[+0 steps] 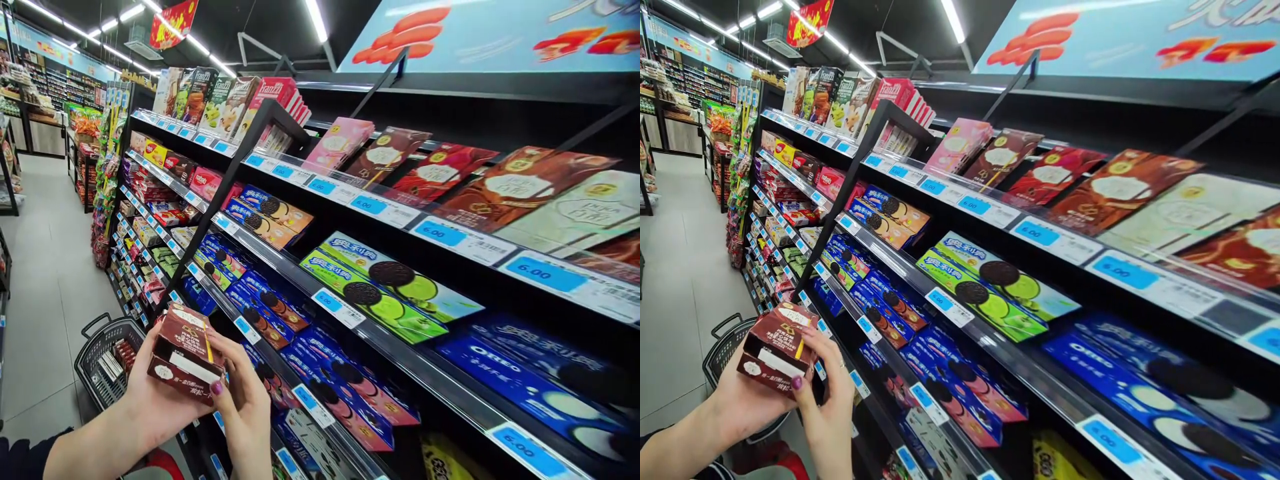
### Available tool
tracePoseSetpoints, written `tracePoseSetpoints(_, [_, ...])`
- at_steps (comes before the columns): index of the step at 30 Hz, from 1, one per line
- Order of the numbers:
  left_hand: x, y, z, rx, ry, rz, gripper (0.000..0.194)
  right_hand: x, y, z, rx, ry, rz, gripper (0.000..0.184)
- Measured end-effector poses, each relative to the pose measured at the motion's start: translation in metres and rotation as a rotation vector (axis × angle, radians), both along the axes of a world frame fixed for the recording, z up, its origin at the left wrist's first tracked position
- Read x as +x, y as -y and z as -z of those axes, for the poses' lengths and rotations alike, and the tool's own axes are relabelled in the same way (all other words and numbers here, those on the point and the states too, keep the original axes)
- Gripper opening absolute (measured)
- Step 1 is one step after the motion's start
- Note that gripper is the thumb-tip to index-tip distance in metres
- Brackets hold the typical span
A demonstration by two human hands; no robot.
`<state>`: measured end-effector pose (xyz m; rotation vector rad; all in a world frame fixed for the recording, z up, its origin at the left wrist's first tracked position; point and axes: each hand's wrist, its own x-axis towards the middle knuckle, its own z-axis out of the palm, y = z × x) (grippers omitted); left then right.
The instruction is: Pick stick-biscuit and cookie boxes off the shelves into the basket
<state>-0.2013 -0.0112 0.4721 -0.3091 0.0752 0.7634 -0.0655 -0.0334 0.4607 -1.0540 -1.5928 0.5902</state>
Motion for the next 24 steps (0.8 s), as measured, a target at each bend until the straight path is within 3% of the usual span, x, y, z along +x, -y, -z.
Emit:
tracePoseSetpoints(5, [0.002,-0.002,-0.003,-0.102,-0.11,-0.027,0.054,-0.002,-0.003,0.004,0.01,0.046,0.035,0.029])
tracePoseSetpoints(16, [0.007,0.002,-0.003,-0.107,-0.133,0.024,0.055,0.006,0.004,0.007,-0.021,0.027,0.034,0.029])
tracePoseSetpoints(21, [0.011,-0.002,0.008,0.009,-0.092,0.052,0.055,0.01,0.008,0.007,0.033,-0.004,0.026,0.029])
tracePoseSetpoints(24, [0.012,-0.009,0.025,0.251,-0.065,0.089,0.05,0.012,0.012,0.012,0.097,-0.077,0.02,0.024])
